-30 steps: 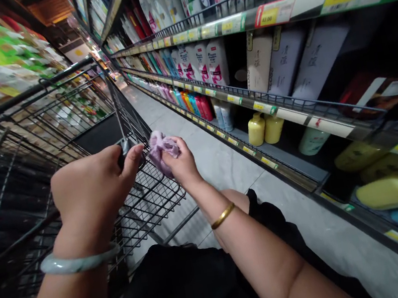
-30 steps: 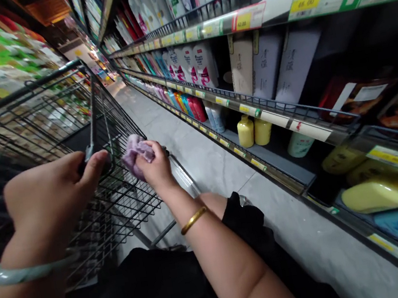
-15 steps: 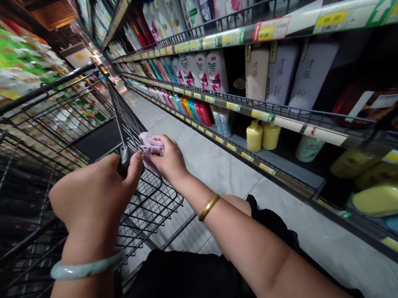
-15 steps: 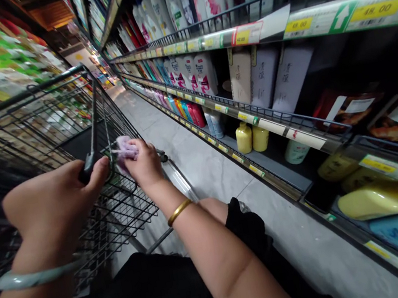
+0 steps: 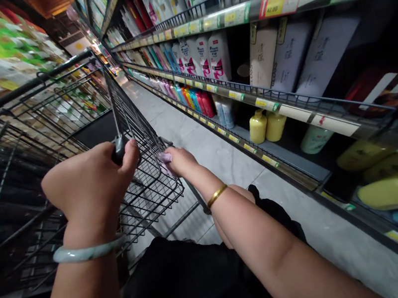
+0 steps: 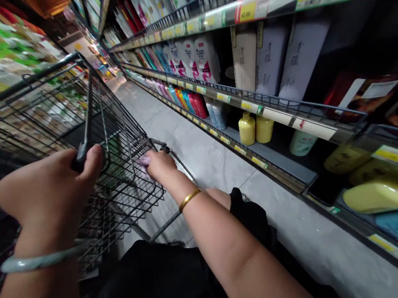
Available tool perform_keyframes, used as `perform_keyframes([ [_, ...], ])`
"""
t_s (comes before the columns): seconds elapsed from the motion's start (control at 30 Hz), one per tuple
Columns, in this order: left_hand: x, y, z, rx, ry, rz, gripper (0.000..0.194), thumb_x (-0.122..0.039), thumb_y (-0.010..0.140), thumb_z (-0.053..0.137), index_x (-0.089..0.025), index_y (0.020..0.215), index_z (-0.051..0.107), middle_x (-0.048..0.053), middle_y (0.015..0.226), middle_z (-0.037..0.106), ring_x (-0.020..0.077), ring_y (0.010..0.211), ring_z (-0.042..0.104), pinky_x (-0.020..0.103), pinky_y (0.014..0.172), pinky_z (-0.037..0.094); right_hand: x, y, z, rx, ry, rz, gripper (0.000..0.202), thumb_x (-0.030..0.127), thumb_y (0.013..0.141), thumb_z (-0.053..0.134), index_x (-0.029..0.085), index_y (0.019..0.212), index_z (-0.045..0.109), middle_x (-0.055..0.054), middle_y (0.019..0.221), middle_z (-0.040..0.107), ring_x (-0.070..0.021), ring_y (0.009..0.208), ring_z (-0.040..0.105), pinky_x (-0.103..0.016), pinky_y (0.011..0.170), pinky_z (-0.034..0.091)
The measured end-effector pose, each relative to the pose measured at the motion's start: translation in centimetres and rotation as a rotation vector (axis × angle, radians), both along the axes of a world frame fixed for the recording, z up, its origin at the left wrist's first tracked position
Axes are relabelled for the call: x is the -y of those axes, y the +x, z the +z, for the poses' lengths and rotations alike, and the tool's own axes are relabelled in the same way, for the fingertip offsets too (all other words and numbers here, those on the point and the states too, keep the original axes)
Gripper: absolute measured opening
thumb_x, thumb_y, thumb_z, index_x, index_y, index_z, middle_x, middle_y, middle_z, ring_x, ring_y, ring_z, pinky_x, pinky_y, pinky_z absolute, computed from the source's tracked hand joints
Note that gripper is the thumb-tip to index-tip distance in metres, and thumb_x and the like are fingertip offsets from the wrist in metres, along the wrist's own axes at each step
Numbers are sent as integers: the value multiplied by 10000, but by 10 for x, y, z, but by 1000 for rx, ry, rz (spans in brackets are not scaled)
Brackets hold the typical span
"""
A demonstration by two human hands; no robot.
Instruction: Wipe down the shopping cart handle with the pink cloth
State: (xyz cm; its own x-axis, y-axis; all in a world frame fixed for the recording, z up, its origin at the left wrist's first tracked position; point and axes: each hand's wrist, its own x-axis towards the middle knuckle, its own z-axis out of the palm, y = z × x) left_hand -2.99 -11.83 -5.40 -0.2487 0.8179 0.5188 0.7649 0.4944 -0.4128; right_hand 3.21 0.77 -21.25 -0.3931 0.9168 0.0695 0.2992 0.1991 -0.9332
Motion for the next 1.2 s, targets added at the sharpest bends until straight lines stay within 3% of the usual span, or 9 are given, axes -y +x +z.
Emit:
perform_keyframes([
  [0.1, -2, 2, 0, 16, 3, -26, 707, -717, 995, 235, -205, 818, 690, 36, 609, 431, 191, 563, 272, 340, 595, 128, 2, 5, -3, 21, -98, 7, 239, 239, 863, 744, 245, 1101, 760, -69, 1093, 795, -246, 1026, 735, -338, 938, 563],
  [0.27, -5, 1, -2, 1, 2, -56, 762, -734, 1003, 214, -196, 845, 731, 80, 652, 565, 229, 619, 485, 348, 593, 145, 1, 9, 6, -531, -169, -4, 393, 202, 904, 637, 221, 1294, 676, -31, 1171, 786, -154, 999, 739, -240, 886, 568],
  [0.33, -8, 1, -1, -10, -12, -55, 781, -746, 1003, 204, -197, 844, 736, 86, 662, 591, 242, 629, 524, 351, 578, 163, -1, 10, 4, -448, -128, 17, 368, 192, 889, 650, 226, 1252, 693, -24, 1164, 787, -163, 1018, 736, -242, 899, 559],
  [0.47, -16, 4, 1, 10, -15, -48, 764, -735, 1004, 228, -196, 866, 751, 100, 698, 641, 254, 656, 578, 349, 570, 187, -4, 17, -3, -1, -127, 11, 263, 238, 887, 683, 250, 1146, 734, -32, 1104, 802, -206, 1016, 735, -265, 881, 545],
  [0.63, -26, 12, 4, 103, -58, -73, 760, -712, 1005, 230, -183, 936, 771, 141, 774, 696, 267, 716, 616, 353, 604, 246, 4, 35, 4, 238, -28, -71, 333, 339, 926, 692, 234, 1241, 714, -123, 1198, 795, -266, 1085, 745, -324, 901, 558],
  [0.73, -31, 15, 4, 146, -57, -80, 737, -708, 1002, 235, -203, 979, 771, 152, 810, 717, 287, 761, 637, 358, 634, 296, 7, 43, 7, 361, -12, -41, 300, 322, 894, 744, 184, 1161, 748, -177, 1190, 792, -305, 1100, 750, -354, 914, 563],
  [0.8, -35, 16, 4, 158, -61, -69, 730, -707, 1002, 236, -210, 1001, 771, 157, 840, 734, 297, 788, 651, 360, 644, 323, 6, 43, 7, 275, -34, -42, 241, 260, 897, 716, 190, 1123, 762, -148, 1150, 805, -283, 1063, 758, -344, 905, 568],
  [0.97, -47, 20, 4, 179, -79, -72, 757, -725, 999, 237, -207, 1015, 789, 166, 863, 751, 318, 831, 683, 369, 675, 379, -5, 37, 6, -297, -15, -99, 341, 220, 909, 653, 226, 1244, 718, -24, 1125, 806, -178, 993, 753, -258, 871, 573],
  [1.2, -65, 35, 9, 241, -120, -157, 767, -707, 1017, 250, -171, 1003, 800, 192, 915, 759, 350, 894, 716, 384, 734, 439, -2, 54, 9, 192, -18, -227, 347, 327, 943, 672, 231, 1272, 723, -132, 1183, 784, -286, 1091, 750, -334, 919, 553],
])
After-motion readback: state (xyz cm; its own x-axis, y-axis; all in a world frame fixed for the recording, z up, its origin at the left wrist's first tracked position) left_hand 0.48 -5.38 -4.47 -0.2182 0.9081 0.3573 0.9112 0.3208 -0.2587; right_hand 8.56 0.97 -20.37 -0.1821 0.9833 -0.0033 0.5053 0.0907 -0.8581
